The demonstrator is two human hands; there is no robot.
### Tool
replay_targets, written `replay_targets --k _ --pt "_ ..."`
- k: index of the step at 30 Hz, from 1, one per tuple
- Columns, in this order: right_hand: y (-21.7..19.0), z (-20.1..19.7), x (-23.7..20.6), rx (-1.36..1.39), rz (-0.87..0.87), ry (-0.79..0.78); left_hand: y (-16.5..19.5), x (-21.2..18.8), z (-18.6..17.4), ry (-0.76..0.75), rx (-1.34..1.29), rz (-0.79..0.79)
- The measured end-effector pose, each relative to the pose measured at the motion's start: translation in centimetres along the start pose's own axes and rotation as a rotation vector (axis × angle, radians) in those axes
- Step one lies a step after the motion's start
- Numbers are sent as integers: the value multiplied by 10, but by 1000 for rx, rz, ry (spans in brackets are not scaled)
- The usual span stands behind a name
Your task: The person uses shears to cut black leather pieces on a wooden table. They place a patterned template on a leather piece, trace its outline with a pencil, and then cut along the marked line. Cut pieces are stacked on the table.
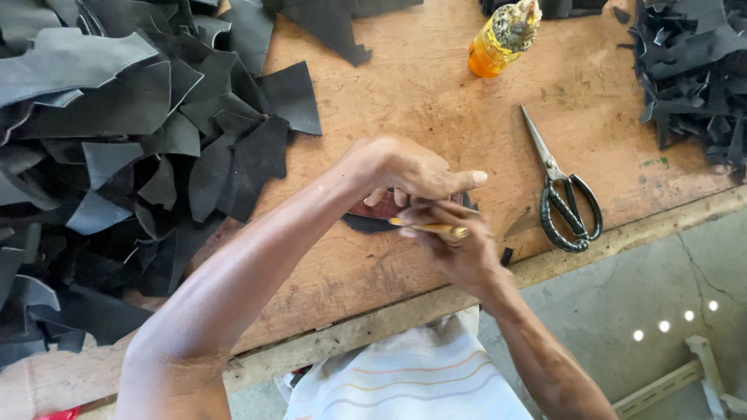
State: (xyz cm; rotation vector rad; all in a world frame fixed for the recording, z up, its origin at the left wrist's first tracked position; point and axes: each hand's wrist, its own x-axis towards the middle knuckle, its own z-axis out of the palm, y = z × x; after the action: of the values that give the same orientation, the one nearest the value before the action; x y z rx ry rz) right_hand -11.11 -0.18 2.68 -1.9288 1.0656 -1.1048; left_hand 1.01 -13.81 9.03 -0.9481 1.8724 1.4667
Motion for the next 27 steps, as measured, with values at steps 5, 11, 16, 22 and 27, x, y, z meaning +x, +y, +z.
replay_targets --k 5,11,16,22,27 --pt "-2 37 9 -141 344 -35 -6 16 0 93 152 220" --pt "-4 47 19 -160 68 -3 -17 27 2 103 125 196" --pt "-2 58 16 -139 155 16 -17 27 2 124 163 142" --pt "2 43 13 -100 190 -27 -13 25 0 128 142 153" --pt "-4 27 7 37 62 54 -9 18 -4 87 73 78"
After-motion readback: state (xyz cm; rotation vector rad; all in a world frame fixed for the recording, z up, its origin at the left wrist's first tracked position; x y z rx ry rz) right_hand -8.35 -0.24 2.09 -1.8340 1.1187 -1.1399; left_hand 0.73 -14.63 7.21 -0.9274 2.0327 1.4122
